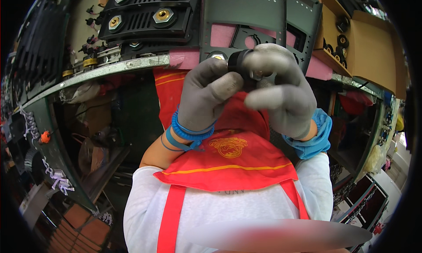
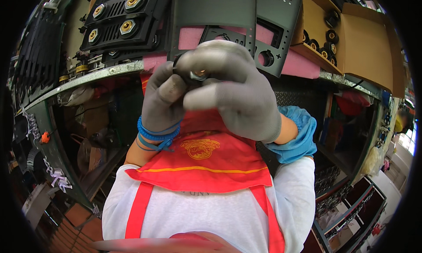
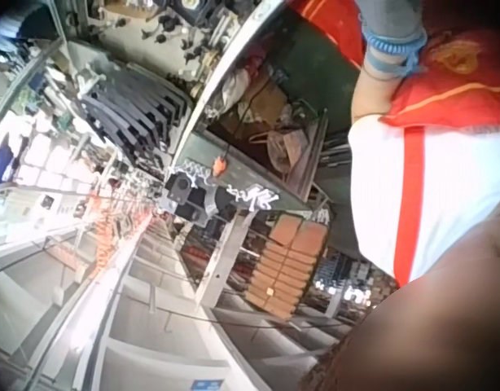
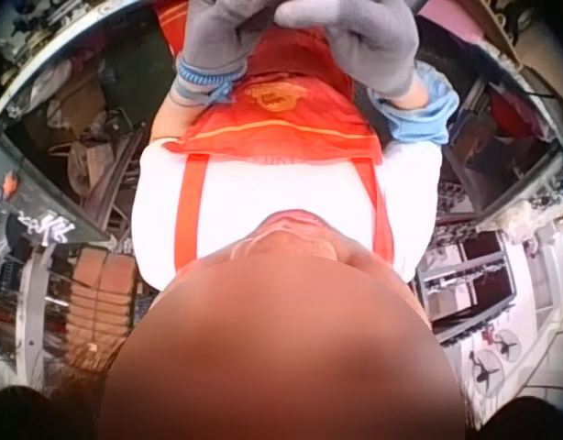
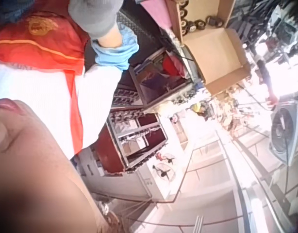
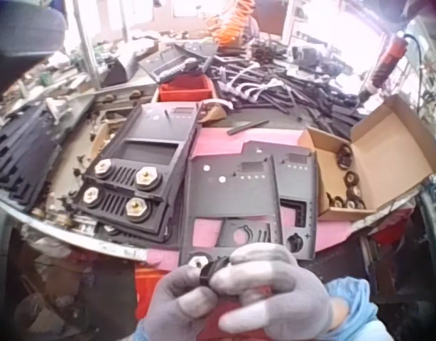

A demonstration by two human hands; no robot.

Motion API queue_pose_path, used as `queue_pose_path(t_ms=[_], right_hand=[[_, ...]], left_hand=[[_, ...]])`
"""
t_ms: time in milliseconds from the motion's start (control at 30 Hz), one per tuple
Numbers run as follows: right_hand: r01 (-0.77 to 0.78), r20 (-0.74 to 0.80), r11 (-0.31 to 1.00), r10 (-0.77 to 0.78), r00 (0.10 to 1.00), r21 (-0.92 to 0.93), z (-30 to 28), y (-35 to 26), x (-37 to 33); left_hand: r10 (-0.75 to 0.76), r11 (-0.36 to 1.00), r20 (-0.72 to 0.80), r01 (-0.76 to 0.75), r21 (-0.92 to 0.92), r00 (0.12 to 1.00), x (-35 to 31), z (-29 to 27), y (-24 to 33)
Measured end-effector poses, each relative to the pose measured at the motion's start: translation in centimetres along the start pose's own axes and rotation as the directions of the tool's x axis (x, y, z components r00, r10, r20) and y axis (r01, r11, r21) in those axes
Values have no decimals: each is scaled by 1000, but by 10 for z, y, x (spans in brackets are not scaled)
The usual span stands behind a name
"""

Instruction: Assembling electronic components into solar panel housing units by installing and securing round connectors.

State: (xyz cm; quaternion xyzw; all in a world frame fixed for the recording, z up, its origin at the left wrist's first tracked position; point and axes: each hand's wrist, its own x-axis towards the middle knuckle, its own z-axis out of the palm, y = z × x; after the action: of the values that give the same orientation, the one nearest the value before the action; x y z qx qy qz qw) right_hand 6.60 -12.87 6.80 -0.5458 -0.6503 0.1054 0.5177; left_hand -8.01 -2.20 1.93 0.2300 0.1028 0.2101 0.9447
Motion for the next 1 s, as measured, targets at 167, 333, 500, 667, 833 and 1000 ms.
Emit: queue_pose_path(t_ms=[167,333,500,667,833,1000], right_hand=[[165,267,945,-243,933,283,-11,2,9],[-95,17,992,97,995,-88,-35,12,12],[12,224,998,3,975,-65,-39,7,15],[62,235,964,1,972,-260,-25,2,4],[29,200,956,31,979,-293,-14,-4,-4],[92,164,936,-37,986,-340,-44,1,18]], left_hand=[[-143,976,2,140,167,990,-1,-5,-12],[-160,901,300,264,-345,940,5,-20,-11],[-157,936,369,257,-239,916,7,-28,-10],[-194,921,294,277,-272,936,5,-15,-10],[-297,923,190,332,-194,936,-3,-20,-9],[-363,931,171,366,14,916,-18,-55,-15]])
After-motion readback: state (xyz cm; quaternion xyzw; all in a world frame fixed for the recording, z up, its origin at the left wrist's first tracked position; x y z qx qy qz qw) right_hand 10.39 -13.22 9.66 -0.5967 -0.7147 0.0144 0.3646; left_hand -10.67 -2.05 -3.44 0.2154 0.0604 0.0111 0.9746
